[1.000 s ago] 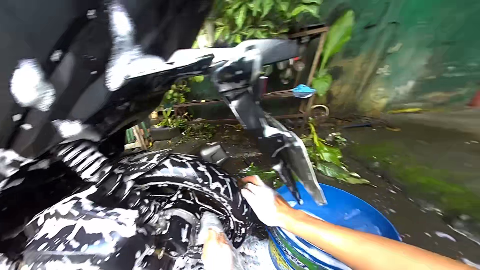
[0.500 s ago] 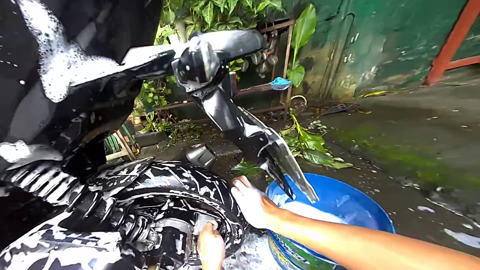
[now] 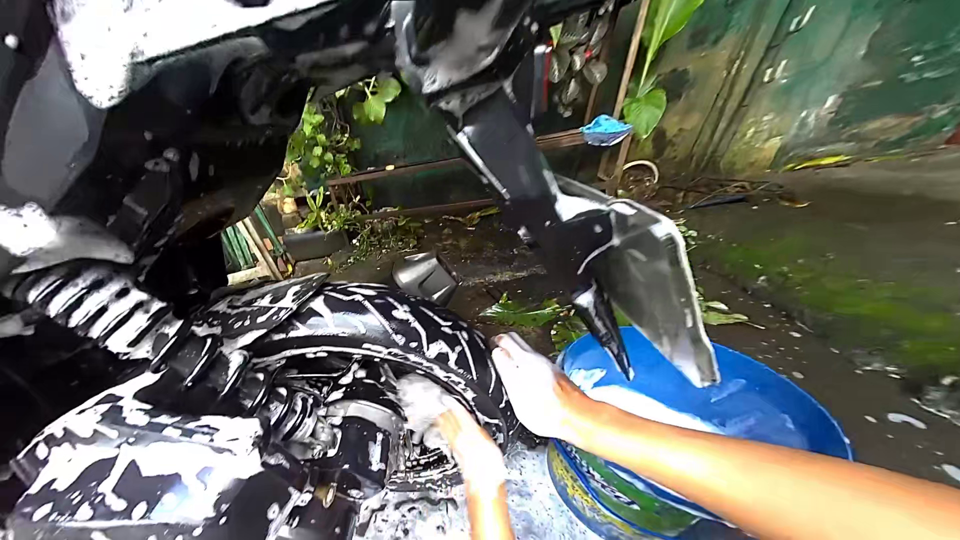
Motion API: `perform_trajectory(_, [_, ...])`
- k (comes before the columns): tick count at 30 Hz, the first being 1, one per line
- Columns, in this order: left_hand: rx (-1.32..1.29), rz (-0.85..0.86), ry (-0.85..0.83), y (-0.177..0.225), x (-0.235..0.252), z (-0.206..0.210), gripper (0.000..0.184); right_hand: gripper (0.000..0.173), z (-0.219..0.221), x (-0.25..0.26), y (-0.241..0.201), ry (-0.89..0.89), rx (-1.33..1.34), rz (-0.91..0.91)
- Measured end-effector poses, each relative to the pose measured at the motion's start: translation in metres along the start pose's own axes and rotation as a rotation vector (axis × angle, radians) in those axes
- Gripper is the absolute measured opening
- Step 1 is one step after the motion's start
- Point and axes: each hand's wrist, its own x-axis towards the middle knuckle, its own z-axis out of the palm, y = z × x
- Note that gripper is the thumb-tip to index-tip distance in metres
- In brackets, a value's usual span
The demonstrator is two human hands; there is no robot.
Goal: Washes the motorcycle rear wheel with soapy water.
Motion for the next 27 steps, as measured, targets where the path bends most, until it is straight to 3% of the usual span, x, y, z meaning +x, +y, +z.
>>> perform_trajectory(3, [-0.093,-0.108,-0.036,-0.007,-0.020,-0.009,0.060,0.044,-0.001,0.000,0.000,-0.029,-0.003,0.040])
perform_trajectory(6, [-0.045,-0.078,-0.086,-0.013,-0.033,-0.033,0.041,0.051,-0.006,-0.004,0.011,-0.083,-0.051,0.043])
perform_trajectory(8, [0.216,-0.046,-0.094,-0.011,-0.038,-0.040,0.031,0.048,-0.010,-0.004,0.015,-0.132,-0.105,0.030])
perform_trajectory(12, [0.924,0.089,-0.168,0.029,-0.017,-0.051,0.033,0.045,-0.018,-0.007,0.018,-0.221,-0.194,0.051])
perform_trajectory(14, [1.128,0.011,-0.201,0.050,0.005,-0.049,0.034,0.045,-0.024,-0.008,0.020,-0.257,-0.242,0.020])
perform_trajectory(17, [1.215,-0.076,-0.182,0.064,0.019,-0.034,0.037,0.042,-0.027,-0.011,0.023,-0.297,-0.314,-0.042])
perform_trajectory(20, [1.064,-0.099,-0.222,0.052,0.016,-0.023,0.040,0.047,-0.028,-0.008,0.020,-0.322,-0.308,-0.025])
perform_trajectory(23, [0.631,-0.175,-0.315,0.026,0.003,-0.031,0.034,0.046,-0.026,-0.009,0.026,-0.304,-0.303,-0.079])
perform_trajectory(27, [0.120,-0.341,-0.163,0.012,-0.012,-0.056,0.034,0.046,-0.027,-0.005,0.031,-0.274,-0.226,-0.074])
